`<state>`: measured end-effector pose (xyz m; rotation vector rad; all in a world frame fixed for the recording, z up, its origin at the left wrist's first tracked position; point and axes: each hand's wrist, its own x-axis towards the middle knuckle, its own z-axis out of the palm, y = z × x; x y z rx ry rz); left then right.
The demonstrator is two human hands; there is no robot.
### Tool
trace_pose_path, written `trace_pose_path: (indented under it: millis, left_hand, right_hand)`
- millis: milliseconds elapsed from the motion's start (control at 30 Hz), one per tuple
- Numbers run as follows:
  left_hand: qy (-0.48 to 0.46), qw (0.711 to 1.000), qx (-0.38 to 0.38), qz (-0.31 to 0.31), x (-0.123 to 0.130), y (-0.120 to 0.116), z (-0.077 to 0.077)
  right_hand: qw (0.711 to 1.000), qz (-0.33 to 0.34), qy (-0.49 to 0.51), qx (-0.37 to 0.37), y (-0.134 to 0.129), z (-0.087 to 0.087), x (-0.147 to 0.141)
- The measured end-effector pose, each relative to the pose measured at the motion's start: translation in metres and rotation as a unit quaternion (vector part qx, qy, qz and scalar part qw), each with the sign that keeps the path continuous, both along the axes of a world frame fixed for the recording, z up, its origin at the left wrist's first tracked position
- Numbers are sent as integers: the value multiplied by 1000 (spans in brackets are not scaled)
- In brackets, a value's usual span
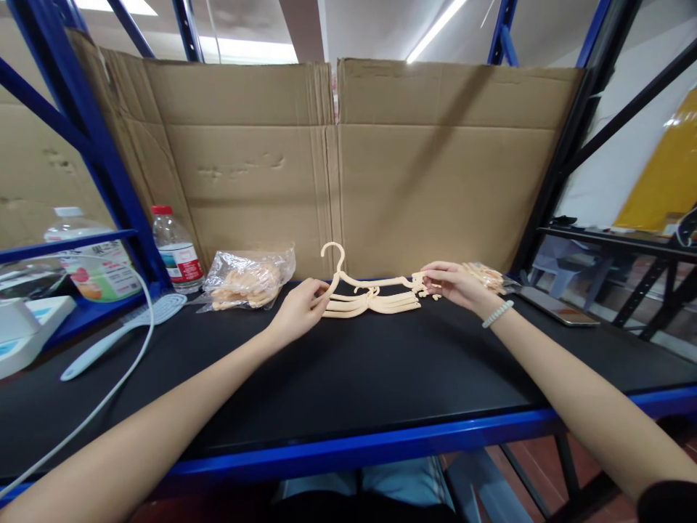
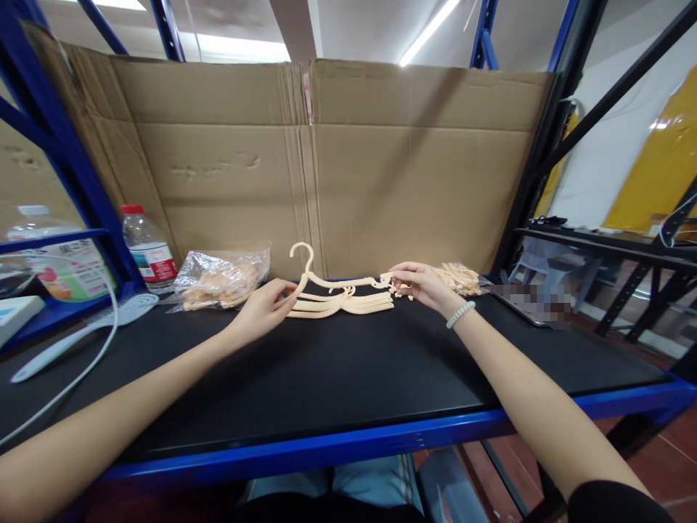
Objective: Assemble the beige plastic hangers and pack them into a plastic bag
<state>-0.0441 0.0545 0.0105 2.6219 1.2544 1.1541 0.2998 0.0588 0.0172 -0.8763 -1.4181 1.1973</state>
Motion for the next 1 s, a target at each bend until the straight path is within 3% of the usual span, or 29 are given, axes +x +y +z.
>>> trace_pose_path:
  millis: [100, 233, 333, 433, 600, 667, 733, 867, 1000]
  left_hand:
    - [77, 996, -12, -45, -1, -4, 6]
    - [148, 981, -75, -100, 0, -11, 9]
    - [176, 970, -117, -122, 2, -16, 7]
    - [189, 963, -122, -147, 4, -18, 4]
    - [186, 967, -93, -147, 8, -19, 1]
    - [182, 970, -78, -142, 9, -19, -1]
    - [186, 969, -76, -145, 9, -19, -4]
    - [228, 958, -115, -129, 7, -15, -12]
    - [258, 953, -138, -84, 7, -5, -20]
  right_hand:
    - [985, 52, -166, -4, -3, 6, 14]
    - [920, 113, -375, 34, -5, 11, 26]
    - [882, 128, -452, 24, -3, 13, 34]
    - [869, 101, -482, 46, 0, 11, 36]
    - [853, -97, -457, 231, 4, -7, 4]
    - [836, -74, -454, 298, 4, -18, -17]
    - [825, -23, -473, 309, 3, -28, -36]
    - [814, 60, -526, 239, 2, -39, -54]
    - [817, 86, -535, 198, 11, -39, -57]
